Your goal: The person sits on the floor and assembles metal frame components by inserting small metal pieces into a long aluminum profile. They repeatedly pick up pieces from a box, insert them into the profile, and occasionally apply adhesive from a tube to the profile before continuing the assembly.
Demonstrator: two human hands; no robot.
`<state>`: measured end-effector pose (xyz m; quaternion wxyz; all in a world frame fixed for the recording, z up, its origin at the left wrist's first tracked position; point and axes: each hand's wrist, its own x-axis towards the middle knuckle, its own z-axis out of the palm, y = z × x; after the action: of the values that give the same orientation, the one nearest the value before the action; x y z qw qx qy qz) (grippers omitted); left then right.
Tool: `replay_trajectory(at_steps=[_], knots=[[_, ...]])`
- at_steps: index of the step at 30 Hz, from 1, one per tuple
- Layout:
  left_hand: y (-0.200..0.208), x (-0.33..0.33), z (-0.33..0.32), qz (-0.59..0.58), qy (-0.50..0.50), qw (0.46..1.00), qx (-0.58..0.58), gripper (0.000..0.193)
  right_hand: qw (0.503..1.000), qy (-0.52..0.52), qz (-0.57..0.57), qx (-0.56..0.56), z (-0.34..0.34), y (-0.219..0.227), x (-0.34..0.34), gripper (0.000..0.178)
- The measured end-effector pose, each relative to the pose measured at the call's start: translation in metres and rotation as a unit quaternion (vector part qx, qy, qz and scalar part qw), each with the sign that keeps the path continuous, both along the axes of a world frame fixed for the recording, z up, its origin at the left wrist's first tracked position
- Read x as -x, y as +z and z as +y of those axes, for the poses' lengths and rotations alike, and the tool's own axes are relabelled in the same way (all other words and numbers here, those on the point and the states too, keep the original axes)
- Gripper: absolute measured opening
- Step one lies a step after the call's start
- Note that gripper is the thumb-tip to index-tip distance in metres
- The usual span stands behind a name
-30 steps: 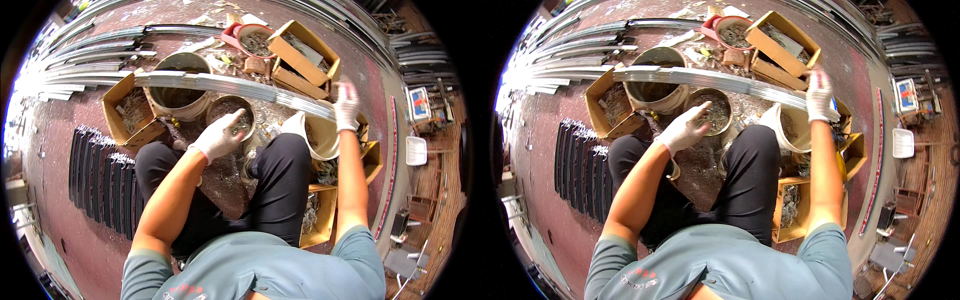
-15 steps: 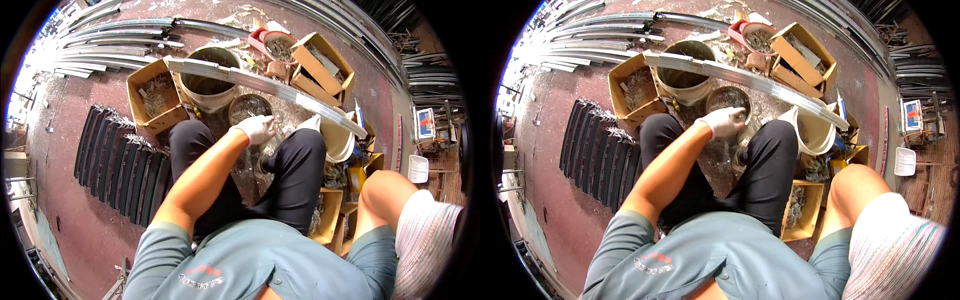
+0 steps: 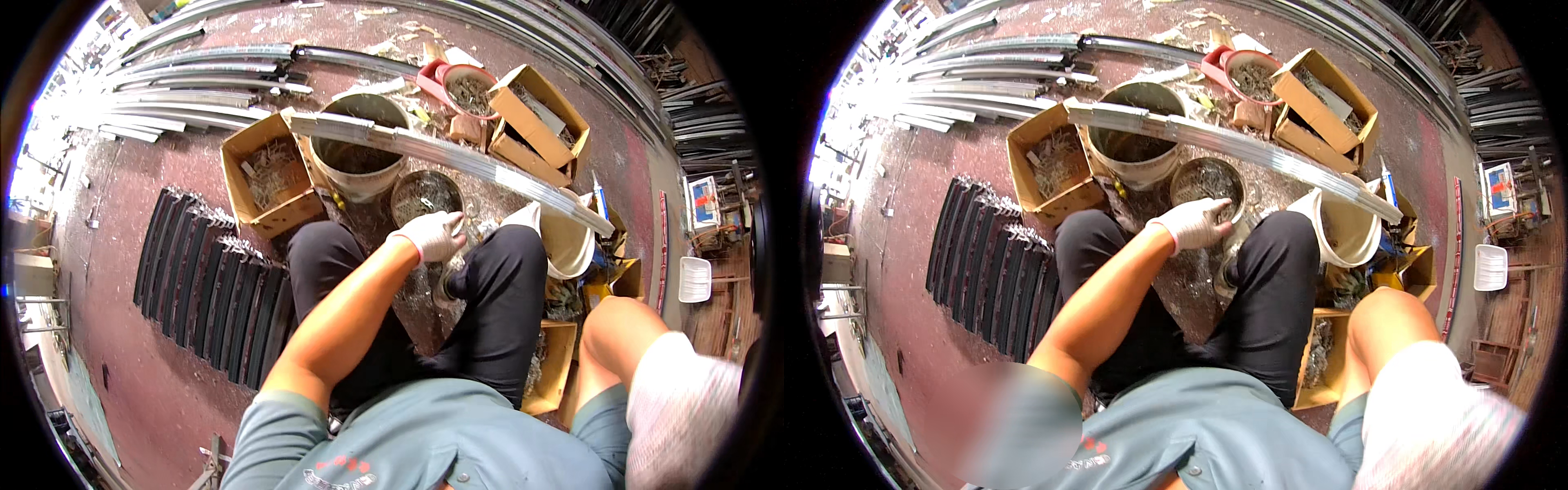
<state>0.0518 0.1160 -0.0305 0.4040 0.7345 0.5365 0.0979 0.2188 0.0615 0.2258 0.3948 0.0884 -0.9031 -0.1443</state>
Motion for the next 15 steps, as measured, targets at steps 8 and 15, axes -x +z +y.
replay_trajectory(at_steps=[8, 15], knots=[[-0.017, -0.013, -0.001, -0.010, -0.005, 1.000, 0.011, 0.060, 0.840, -0.358, 0.136, 0.384, 0.194, -0.193, -0.026, 0.026], [-0.043, -0.017, -0.001, -0.022, 0.012, 0.999, 0.023, 0.048, 0.639, -0.497, -0.229, 0.541, 0.203, -0.349, -0.041, 0.068]])
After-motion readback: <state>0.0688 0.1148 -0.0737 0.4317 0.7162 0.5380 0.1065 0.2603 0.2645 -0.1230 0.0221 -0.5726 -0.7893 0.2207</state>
